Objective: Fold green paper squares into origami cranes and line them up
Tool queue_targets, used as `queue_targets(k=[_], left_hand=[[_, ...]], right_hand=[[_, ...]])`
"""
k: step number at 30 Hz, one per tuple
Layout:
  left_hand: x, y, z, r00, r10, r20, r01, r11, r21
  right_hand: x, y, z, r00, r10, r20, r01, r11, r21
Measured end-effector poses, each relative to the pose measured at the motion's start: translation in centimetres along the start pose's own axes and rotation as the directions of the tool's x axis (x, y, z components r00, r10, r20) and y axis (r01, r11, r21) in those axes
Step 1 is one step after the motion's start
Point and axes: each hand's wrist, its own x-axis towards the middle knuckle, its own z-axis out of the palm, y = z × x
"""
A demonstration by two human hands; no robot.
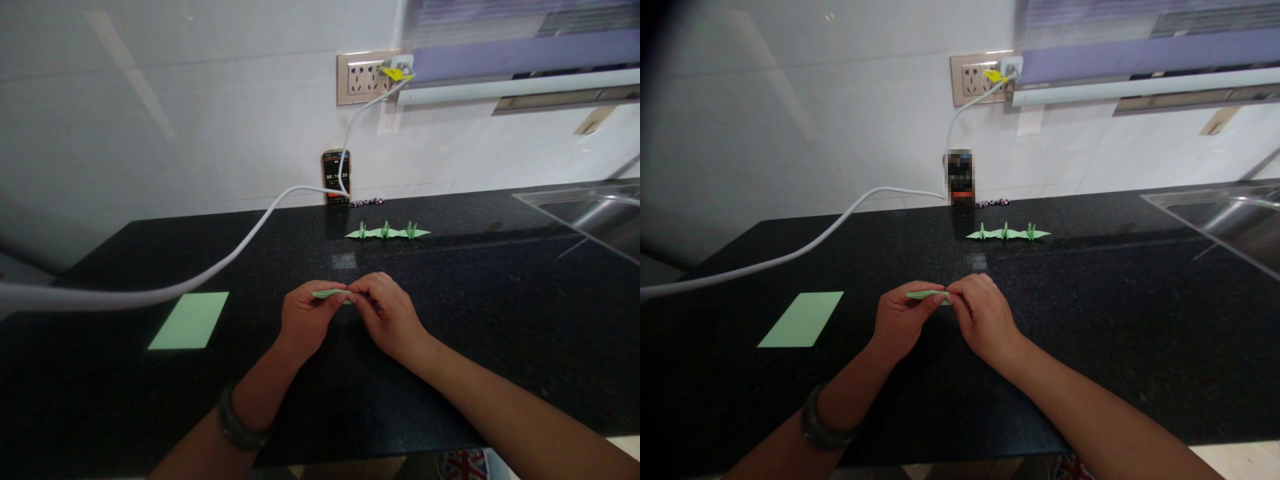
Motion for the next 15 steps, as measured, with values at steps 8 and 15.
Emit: queue_targets(k=[8, 15], left_hand=[[0.13, -0.13, -0.01, 0.994, 0.109, -0.009, -0.109, 0.993, 0.038], [0.14, -0.05, -0.09, 0.999, 0.028, 0.039, -0.027, 0.999, -0.032]], right_hand=[[0.02, 0.01, -0.02, 1.0, -0.007, 0.002, 0.007, 1.0, -0.002], [0.05, -0.01, -0.1, 0.999, 0.022, 0.024, -0.024, 0.998, 0.054]])
